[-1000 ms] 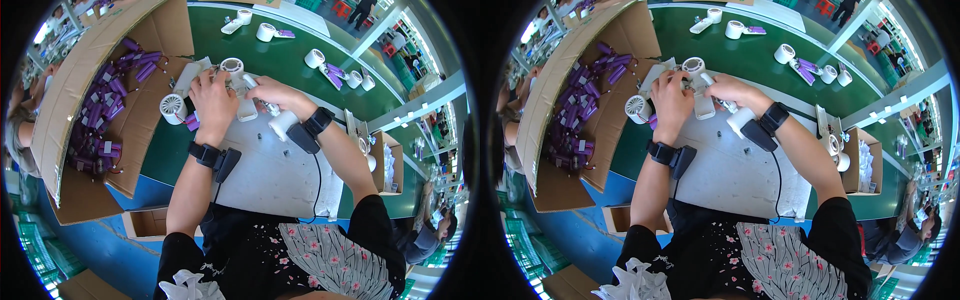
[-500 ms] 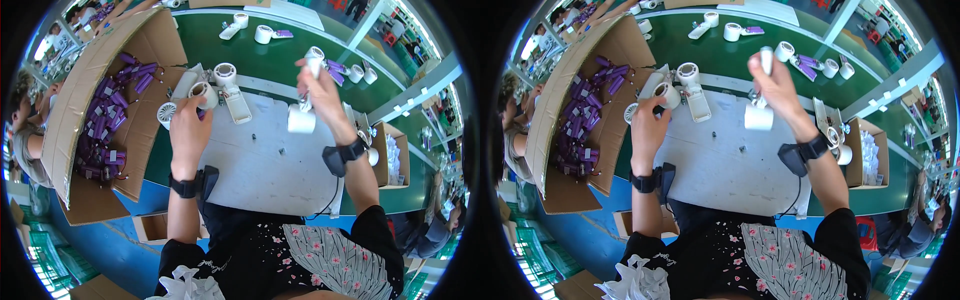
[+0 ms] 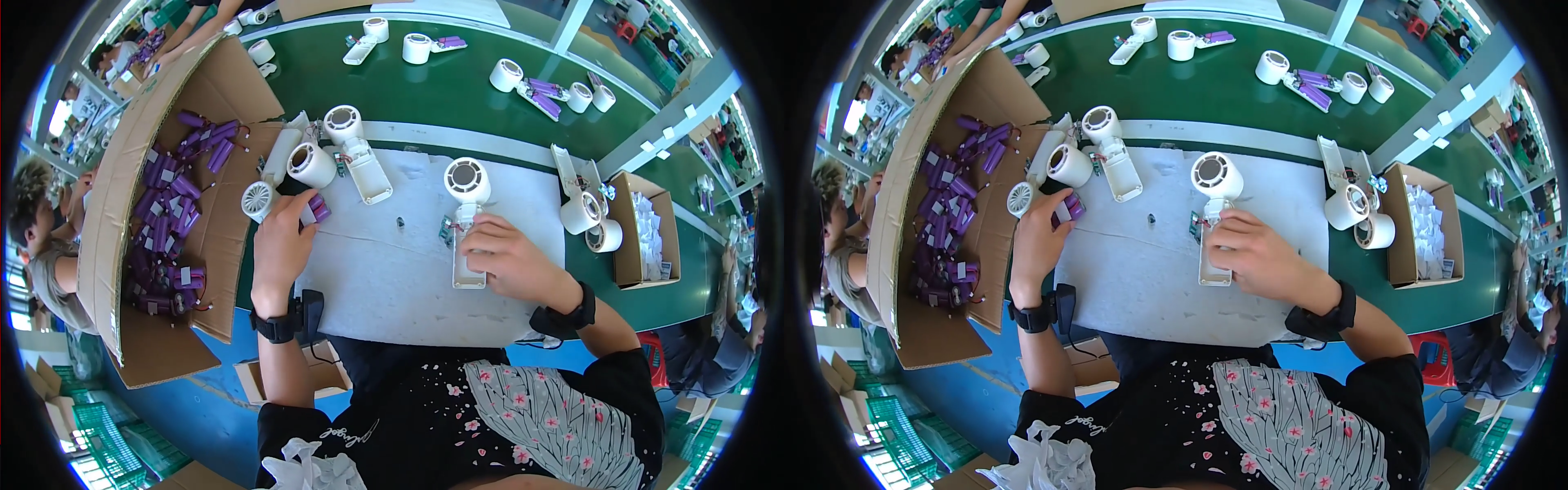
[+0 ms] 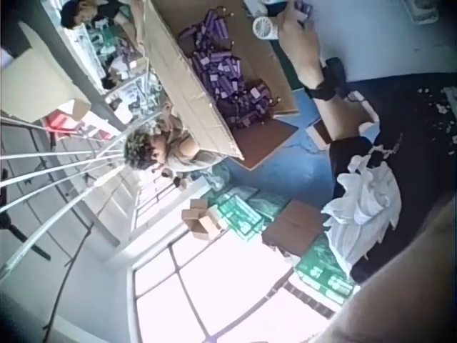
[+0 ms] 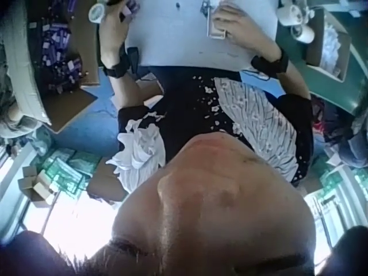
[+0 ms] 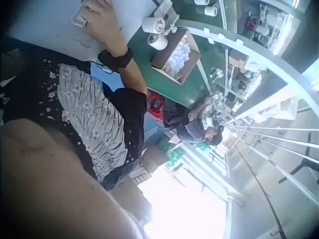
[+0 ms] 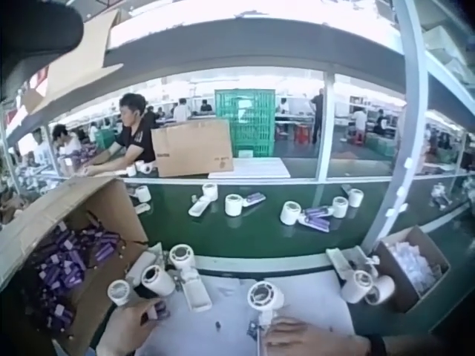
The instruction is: The person assembles a handheld fan by connecting a battery pack to a circuit board and pressing them into the fan housing. The person then places the unit on a conveyor belt and repeats the process with another fan.
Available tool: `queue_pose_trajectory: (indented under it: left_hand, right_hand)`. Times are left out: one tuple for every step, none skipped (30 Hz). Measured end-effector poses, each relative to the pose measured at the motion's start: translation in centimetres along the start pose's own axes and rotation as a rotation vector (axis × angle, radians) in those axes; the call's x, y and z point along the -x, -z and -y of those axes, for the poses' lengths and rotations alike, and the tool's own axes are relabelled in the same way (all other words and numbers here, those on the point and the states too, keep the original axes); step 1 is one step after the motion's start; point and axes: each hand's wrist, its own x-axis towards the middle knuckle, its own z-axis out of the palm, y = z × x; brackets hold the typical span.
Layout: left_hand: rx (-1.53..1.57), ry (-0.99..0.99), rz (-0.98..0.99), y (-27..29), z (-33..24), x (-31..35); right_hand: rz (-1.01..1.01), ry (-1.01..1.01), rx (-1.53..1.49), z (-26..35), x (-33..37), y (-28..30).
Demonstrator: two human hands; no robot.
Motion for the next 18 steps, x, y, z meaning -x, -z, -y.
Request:
queue_pose_trajectory:
  left_hand:
    - [-0.008,-0.011,0.018,0.2,-0.4,0.3]
    - [0.086,0.000,0.047,0.8,-1.0,0.5]
    - [0.180,0.012,0.079,1.3,-1.7,0.7]
    - [0.275,0.031,0.109,2.0,-2.4,1.0]
    - [0.267,0.027,0.129,2.2,-3.2,1.0]
    - [0.308,-0.061,0.076,2.2,-4.3,1.0]
    - [0.355,-0.148,0.023,1.9,-5.5,1.0]
    - [0.405,-0.236,-0.033,1.4,-6.6,1.0]
    - [0.387,-0.390,-0.061,0.7,-7.6,0.5]
    - [0.366,-0.541,-0.093,0.1,-8.8,-0.1]
    - [0.360,-0.619,-0.060,-0.5,-10.0,-0.5]
    - [0.354,-0.697,-0.027,-1.2,-11.3,-1.0]
    - [0.356,-0.688,-0.021,-2.0,-12.6,-1.4]
    - [0.417,-0.751,0.064,-3.0,-14.0,-1.8]
    - [0.477,-0.813,0.150,-3.7,-14.7,-2.1]
    - [0.484,-0.812,0.162,-4.1,-14.7,-2.2]
    - [0.526,-0.815,0.131,-4.6,-14.5,-2.4]
    - [0.565,-0.817,0.100,-5.1,-14.0,-2.4]
  right_hand:
    - [0.000,0.003,-0.028,0.1,0.4,-0.4]
    - [-0.001,0.003,-0.057,0.2,0.9,-0.7]
    - [-0.014,-0.019,-0.066,0.1,1.3,-0.8]
    - [0.001,-0.039,-0.105,-0.1,1.6,-0.6]
    - [0.015,-0.056,-0.146,-0.6,1.8,-0.3]
    - [0.029,-0.073,-0.186,-1.0,2.0,-0.3]
    - [0.024,-0.090,-0.194,-1.3,2.2,-0.2]
    - [-0.122,-0.200,-0.395,-1.7,2.5,-0.2]
    - [-0.272,-0.309,-0.593,-1.9,2.8,-0.1]
    - [-0.424,-0.413,-0.791,-1.9,3.0,-0.1]
    - [-0.422,-0.421,-0.798,-1.8,2.8,-0.2]
    - [-0.446,-0.425,-0.957,-1.6,2.4,-0.5]
    - [-0.465,-0.426,-1.116,-1.5,1.9,-0.7]
    - [-0.488,-0.431,-1.271,-1.5,1.9,-0.8]
    - [-0.487,-0.443,-1.275,-1.8,2.1,-1.0]
    - [-0.506,-0.483,-1.260,-2.1,2.5,-1.1]
    - [-0.524,-0.522,-1.247,-2.4,2.9,-1.2]
    - [-0.543,-0.559,-1.234,-2.6,3.2,-1.2]
